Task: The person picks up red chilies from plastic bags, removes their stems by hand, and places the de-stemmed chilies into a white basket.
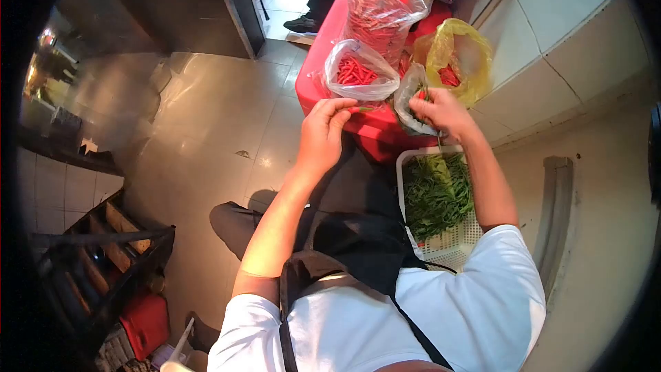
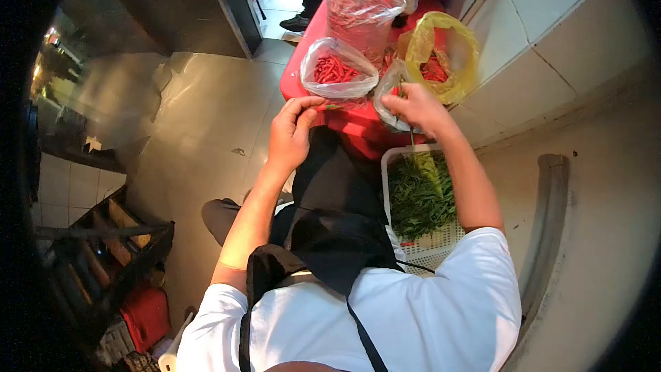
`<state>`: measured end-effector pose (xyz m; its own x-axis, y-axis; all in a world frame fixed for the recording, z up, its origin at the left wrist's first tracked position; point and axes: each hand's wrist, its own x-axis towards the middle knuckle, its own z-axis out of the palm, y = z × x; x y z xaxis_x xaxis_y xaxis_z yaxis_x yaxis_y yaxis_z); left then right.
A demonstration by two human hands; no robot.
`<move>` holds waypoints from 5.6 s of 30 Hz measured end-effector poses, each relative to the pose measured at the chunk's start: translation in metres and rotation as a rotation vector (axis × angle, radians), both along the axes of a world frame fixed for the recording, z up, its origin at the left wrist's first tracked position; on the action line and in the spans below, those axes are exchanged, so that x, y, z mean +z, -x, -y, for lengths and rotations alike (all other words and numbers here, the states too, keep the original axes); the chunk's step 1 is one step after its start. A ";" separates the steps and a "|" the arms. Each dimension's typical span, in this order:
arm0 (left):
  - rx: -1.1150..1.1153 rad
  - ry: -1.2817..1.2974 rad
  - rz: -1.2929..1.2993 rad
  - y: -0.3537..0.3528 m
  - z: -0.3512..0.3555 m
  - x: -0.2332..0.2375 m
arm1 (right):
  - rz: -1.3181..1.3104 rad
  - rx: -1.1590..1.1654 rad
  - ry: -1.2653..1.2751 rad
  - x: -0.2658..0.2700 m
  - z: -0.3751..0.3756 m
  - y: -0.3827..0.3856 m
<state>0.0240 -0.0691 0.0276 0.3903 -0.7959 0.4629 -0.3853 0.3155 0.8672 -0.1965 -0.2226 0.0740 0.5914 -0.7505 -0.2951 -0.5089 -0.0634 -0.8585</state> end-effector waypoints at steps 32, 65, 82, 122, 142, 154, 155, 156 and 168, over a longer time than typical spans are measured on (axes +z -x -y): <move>-0.235 -0.294 -0.636 0.019 -0.010 0.010 | 0.353 0.265 0.621 0.005 -0.059 -0.059; -0.358 -0.288 -0.312 0.025 0.052 0.035 | 0.199 0.254 -0.003 0.020 -0.029 -0.036; -0.397 -0.312 -0.596 0.005 0.028 0.026 | 0.419 0.039 0.090 0.021 -0.041 -0.049; -0.430 -0.355 -0.520 0.035 0.055 0.024 | 0.882 -0.109 -0.527 -0.012 -0.012 -0.037; 0.185 -0.118 0.093 0.005 0.015 0.026 | 0.542 -0.124 -0.061 -0.018 -0.034 -0.072; 0.126 -0.059 0.315 0.015 0.028 0.023 | 0.548 -0.084 -0.035 -0.019 -0.037 -0.062; 0.116 -0.043 0.306 0.016 0.030 0.023 | 0.530 -0.086 -0.046 -0.020 -0.035 -0.060; 0.088 -0.058 0.228 0.019 0.032 0.022 | 0.568 -0.096 -0.148 -0.021 -0.034 -0.057; 0.310 -0.157 0.709 -0.001 0.087 0.015 | 0.122 -0.275 0.504 -0.030 0.003 -0.002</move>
